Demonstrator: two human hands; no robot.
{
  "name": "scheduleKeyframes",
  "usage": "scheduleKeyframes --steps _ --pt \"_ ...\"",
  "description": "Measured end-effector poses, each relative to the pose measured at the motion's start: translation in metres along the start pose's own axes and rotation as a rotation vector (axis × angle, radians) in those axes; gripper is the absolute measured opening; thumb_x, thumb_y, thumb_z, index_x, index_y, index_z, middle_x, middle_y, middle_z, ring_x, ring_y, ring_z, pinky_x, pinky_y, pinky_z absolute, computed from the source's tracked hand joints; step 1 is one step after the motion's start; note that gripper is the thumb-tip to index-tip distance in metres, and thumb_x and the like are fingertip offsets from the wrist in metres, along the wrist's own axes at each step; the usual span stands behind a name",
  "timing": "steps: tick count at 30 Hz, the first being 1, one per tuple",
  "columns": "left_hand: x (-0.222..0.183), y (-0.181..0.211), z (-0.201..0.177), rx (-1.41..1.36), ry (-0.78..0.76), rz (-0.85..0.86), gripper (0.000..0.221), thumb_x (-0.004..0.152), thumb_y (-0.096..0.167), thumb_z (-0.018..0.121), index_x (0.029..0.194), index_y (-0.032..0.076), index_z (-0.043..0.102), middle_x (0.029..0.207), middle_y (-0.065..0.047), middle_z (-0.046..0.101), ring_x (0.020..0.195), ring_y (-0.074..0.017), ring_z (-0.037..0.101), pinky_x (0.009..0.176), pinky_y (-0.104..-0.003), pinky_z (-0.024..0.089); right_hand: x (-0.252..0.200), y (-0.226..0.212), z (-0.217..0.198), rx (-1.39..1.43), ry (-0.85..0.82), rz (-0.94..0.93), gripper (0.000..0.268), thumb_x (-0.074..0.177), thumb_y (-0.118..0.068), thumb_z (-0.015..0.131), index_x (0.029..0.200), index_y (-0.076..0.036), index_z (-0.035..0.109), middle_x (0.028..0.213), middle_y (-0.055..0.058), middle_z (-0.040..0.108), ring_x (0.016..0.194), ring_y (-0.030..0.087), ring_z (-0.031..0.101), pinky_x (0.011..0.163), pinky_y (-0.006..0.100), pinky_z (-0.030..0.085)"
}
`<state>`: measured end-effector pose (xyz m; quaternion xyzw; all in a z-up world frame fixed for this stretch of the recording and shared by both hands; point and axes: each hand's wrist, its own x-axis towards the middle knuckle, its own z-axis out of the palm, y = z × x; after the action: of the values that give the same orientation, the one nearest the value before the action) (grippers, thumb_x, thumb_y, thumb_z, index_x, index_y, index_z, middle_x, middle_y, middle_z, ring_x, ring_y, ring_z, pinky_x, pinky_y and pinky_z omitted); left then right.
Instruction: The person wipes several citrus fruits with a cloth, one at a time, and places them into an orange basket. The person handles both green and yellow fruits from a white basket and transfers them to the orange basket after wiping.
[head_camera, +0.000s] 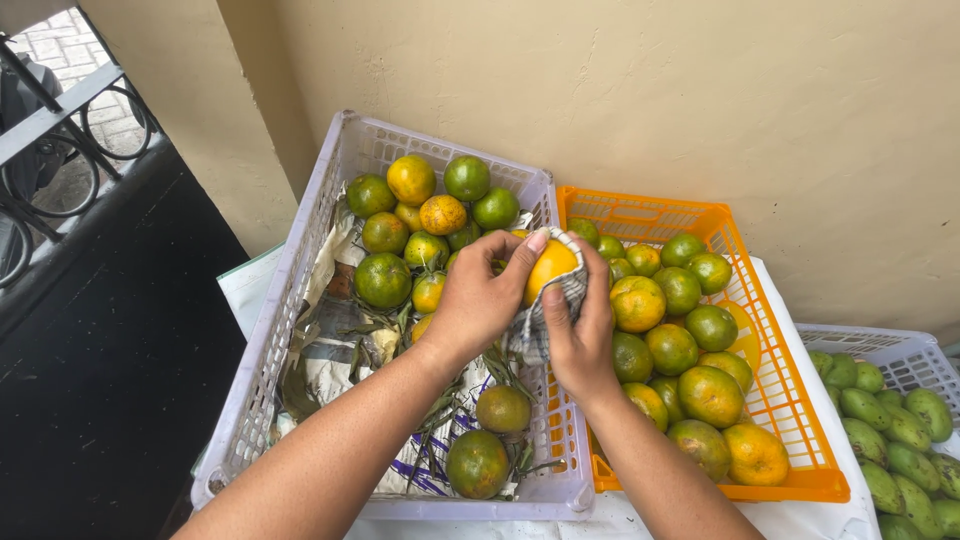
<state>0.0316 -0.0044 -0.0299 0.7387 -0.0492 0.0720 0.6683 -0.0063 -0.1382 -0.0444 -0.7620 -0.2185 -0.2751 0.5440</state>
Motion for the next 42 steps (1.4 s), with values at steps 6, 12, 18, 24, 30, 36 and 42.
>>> scheduleKeyframes --steps 6,12,18,24,30,36,42 --pt "0.006 -0.016 -0.004 0.080 -0.035 -0.099 0.058 0.103 0.052 0.054 0.071 0.006 0.073 0.049 -0.011 0.062 0.056 -0.0212 0.066 0.062 -0.035 0.053 0.001 -0.005 0.001 -0.042 -0.041 -0.016 0.055 0.102 -0.041 0.051 0.139 -0.001 0.050 0.129 0.025 0.056 0.121 0.039 0.058 0.105 0.054 0.042" --pt "-0.016 0.016 -0.004 -0.054 -0.237 0.007 0.050 0.090 0.027 0.070 0.128 -0.006 0.066 0.119 -0.028 0.063 0.095 -0.0364 0.068 0.078 -0.045 0.058 -0.009 0.053 -0.004 0.058 0.135 0.228 0.062 0.108 -0.047 0.016 0.147 -0.002 0.035 0.130 0.024 0.053 0.120 0.036 0.057 0.108 0.056 0.041" --pt "-0.007 -0.002 -0.001 -0.017 -0.218 0.031 0.039 0.100 0.024 0.060 0.130 -0.001 0.067 0.108 -0.018 0.073 0.090 -0.0243 0.071 0.079 -0.039 0.057 -0.003 0.028 -0.002 -0.030 0.108 0.219 0.060 0.109 -0.047 0.024 0.149 -0.005 0.040 0.129 0.022 0.054 0.124 0.036 0.054 0.109 0.056 0.039" --pt "-0.001 -0.011 0.003 -0.083 -0.149 0.054 0.047 0.110 0.038 0.044 0.102 0.005 0.077 0.079 -0.008 0.066 0.082 -0.0198 0.062 0.079 -0.037 0.052 0.002 -0.005 -0.001 -0.023 0.044 0.047 0.054 0.105 -0.040 0.046 0.144 -0.002 0.045 0.122 0.023 0.054 0.119 0.035 0.056 0.104 0.053 0.042" --pt "-0.023 0.039 -0.004 0.038 -0.260 -0.005 0.054 0.094 0.040 0.068 0.122 -0.006 0.069 0.106 -0.028 0.072 0.102 -0.0408 0.072 0.092 -0.049 0.055 -0.009 0.033 -0.005 -0.018 0.077 0.224 0.056 0.110 -0.041 0.019 0.142 -0.002 0.045 0.110 0.023 0.058 0.109 0.036 0.060 0.101 0.056 0.045" --pt "-0.014 0.036 -0.008 0.135 -0.165 -0.008 0.056 0.104 0.042 0.050 0.128 -0.007 0.063 0.111 -0.026 0.068 0.110 -0.0424 0.069 0.097 -0.055 0.053 0.003 0.014 -0.001 -0.096 0.081 0.265 0.059 0.110 -0.044 0.022 0.142 0.000 0.045 0.124 0.028 0.058 0.124 0.044 0.056 0.107 0.061 0.039" --pt "-0.022 0.058 -0.019 -0.042 0.091 0.028 0.053 0.110 0.034 0.036 0.128 -0.012 0.053 0.109 -0.030 0.059 0.107 -0.0425 0.064 0.094 -0.057 0.052 0.003 -0.001 -0.001 -0.216 0.054 0.105 0.031 0.105 -0.023 0.050 0.123 0.003 0.053 0.092 0.027 0.064 0.091 0.045 0.068 0.077 0.056 0.052"
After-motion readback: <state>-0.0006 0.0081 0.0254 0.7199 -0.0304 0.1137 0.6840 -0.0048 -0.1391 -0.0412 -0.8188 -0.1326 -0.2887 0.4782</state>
